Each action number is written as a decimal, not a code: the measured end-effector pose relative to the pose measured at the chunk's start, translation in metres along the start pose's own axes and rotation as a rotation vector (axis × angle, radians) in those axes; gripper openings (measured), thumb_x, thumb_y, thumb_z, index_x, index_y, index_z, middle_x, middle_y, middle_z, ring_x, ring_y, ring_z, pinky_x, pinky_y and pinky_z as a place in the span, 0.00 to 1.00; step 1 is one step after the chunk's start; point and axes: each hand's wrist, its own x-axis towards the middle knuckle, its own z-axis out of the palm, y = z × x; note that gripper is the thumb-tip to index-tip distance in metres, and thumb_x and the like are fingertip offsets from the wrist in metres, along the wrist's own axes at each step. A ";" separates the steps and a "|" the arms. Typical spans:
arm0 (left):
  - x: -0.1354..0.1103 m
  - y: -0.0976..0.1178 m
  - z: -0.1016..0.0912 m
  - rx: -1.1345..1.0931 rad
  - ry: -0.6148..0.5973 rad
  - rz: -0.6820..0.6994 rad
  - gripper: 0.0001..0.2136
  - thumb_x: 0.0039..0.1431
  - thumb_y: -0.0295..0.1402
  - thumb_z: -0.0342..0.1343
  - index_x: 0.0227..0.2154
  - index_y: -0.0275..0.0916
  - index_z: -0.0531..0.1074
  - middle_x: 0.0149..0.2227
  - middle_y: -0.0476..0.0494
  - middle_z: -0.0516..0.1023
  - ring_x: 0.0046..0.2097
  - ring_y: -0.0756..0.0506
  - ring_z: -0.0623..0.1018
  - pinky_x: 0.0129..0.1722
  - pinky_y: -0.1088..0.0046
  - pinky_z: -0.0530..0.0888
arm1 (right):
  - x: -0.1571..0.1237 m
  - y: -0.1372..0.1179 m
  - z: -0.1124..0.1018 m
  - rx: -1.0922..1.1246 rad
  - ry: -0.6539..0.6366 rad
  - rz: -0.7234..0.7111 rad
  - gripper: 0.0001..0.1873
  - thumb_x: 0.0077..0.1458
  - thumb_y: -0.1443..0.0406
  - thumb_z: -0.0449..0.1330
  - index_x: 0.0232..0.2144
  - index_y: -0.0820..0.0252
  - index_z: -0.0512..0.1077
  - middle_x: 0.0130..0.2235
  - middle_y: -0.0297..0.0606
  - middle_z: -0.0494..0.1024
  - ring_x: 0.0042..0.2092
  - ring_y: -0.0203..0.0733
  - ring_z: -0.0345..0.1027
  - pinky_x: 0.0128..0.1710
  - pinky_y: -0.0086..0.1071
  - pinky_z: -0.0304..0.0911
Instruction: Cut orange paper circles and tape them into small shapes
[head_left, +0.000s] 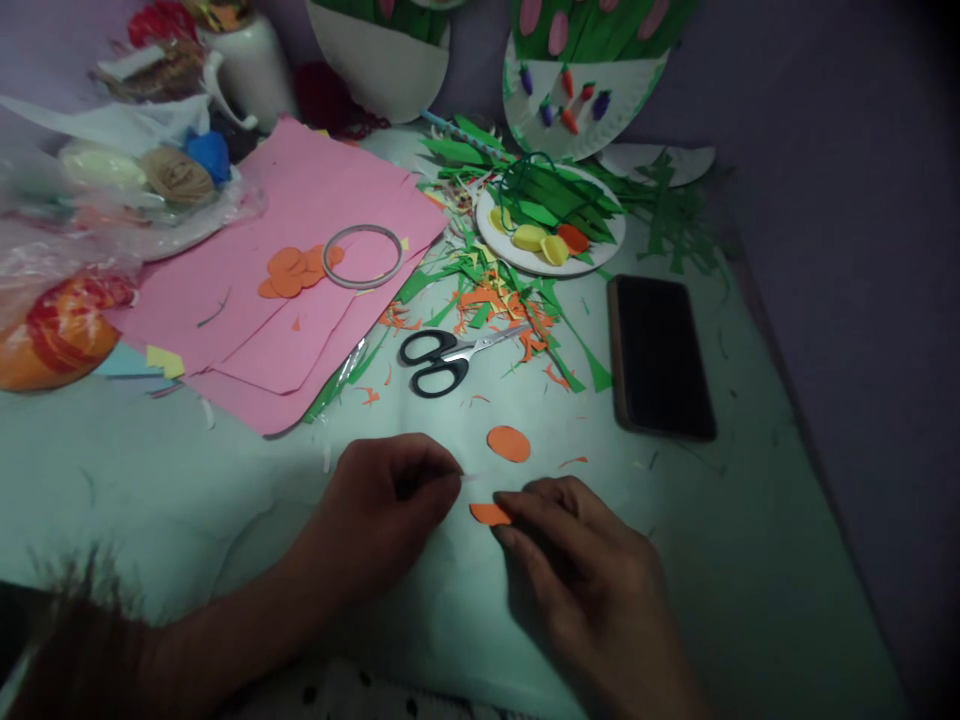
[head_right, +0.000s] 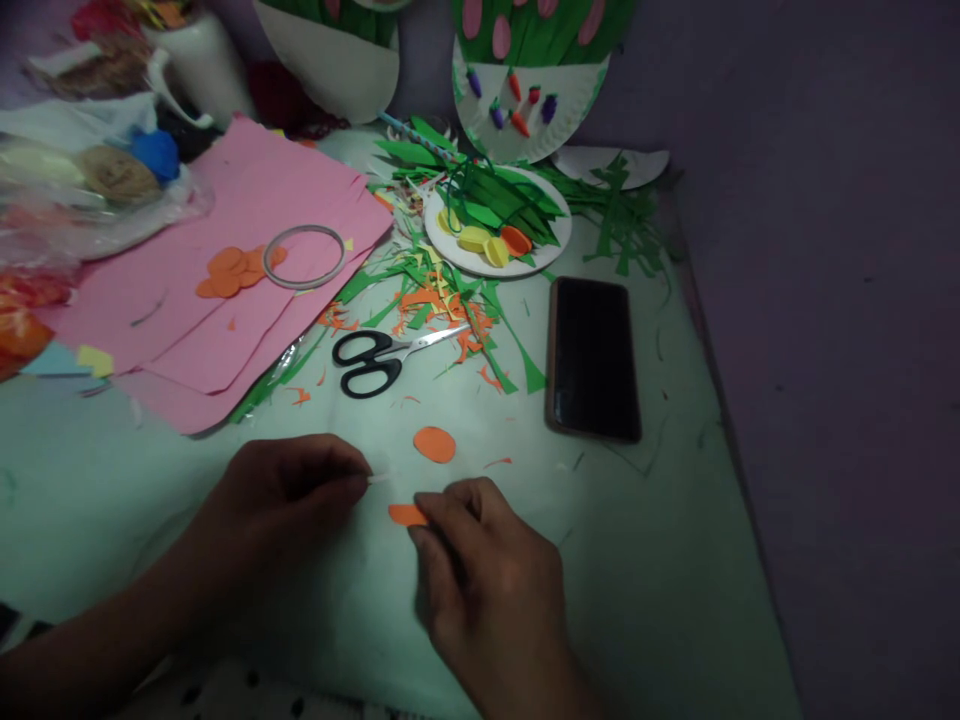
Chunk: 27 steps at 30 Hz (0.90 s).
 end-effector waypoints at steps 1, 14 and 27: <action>0.000 0.000 0.000 -0.004 -0.001 0.001 0.07 0.47 0.34 0.52 0.22 0.37 0.72 0.20 0.51 0.71 0.24 0.51 0.68 0.22 0.78 0.64 | 0.001 0.000 0.000 -0.002 0.002 0.000 0.12 0.54 0.69 0.56 0.41 0.58 0.73 0.32 0.38 0.72 0.29 0.37 0.68 0.26 0.32 0.64; 0.001 -0.004 0.000 -0.026 -0.020 0.015 0.07 0.47 0.35 0.53 0.22 0.36 0.71 0.20 0.51 0.70 0.25 0.50 0.67 0.24 0.77 0.64 | 0.004 -0.001 0.005 -0.083 0.109 -0.049 0.08 0.55 0.69 0.55 0.36 0.58 0.73 0.32 0.36 0.75 0.29 0.36 0.70 0.26 0.29 0.63; 0.000 -0.008 -0.001 -0.056 0.009 0.073 0.08 0.47 0.36 0.53 0.22 0.37 0.71 0.18 0.52 0.67 0.23 0.52 0.64 0.22 0.78 0.61 | 0.008 -0.005 -0.005 0.100 0.058 0.129 0.07 0.57 0.66 0.53 0.31 0.57 0.71 0.31 0.36 0.73 0.33 0.38 0.68 0.31 0.31 0.62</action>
